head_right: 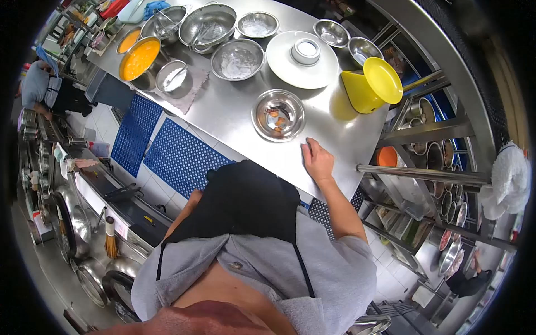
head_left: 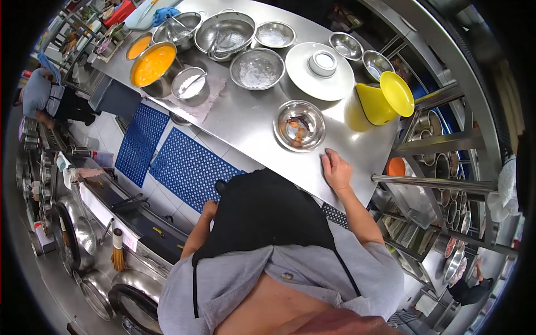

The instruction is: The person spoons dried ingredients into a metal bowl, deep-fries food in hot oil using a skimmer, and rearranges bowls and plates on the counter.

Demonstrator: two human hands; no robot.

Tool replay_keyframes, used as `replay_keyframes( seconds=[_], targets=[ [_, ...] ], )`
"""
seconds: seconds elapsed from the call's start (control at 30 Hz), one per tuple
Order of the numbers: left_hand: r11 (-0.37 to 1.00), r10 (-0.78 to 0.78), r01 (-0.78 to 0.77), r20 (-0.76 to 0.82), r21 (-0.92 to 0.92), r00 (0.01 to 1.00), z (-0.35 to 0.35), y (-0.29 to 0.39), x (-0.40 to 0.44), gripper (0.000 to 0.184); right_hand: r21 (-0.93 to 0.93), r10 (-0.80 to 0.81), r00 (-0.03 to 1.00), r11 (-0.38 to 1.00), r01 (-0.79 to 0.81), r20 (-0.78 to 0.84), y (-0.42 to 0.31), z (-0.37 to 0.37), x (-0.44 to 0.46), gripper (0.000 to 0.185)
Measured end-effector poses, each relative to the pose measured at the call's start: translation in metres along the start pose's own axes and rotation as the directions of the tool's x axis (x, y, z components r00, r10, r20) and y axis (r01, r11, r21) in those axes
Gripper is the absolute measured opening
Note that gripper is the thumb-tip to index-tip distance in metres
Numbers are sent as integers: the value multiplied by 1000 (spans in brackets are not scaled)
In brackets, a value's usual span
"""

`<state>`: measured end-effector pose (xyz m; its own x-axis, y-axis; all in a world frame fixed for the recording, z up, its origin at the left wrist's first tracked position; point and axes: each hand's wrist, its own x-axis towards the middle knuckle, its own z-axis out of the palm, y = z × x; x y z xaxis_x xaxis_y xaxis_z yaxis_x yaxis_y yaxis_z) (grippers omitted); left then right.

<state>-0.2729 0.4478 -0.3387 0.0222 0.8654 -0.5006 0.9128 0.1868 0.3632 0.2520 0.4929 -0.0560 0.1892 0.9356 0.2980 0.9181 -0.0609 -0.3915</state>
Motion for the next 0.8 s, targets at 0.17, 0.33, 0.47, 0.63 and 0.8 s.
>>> replay_keyframes(
  seconds=[0.17, 0.33, 0.47, 0.63, 0.8],
  targets=[
    [979, -194, 193, -19, -62, 981, -33, 63, -17, 45, 70, -29, 999, 997, 30, -13, 8, 3, 2, 19],
    [977, -185, 187, 30, -100, 982, -26, 69, -28, 35, 249, 100, 995, 964, -94, -9, 13, 6, 10, 23],
    [949, -182, 170, -20, -265, 983, -12, 76, -29, 32, 527, 268, 962, 810, -257, 56, 30, 22, 30, 31],
    [824, -91, -258, -567, -505, 819, -113, 186, -34, 16, 563, 174, 984, 815, -134, -19, 6, -7, 95, 27],
    [722, 277, -659, -785, -211, 554, -227, 300, -2, 12, 366, 15, 982, 927, -85, 190, -68, -9, 196, 39]
  ],
)
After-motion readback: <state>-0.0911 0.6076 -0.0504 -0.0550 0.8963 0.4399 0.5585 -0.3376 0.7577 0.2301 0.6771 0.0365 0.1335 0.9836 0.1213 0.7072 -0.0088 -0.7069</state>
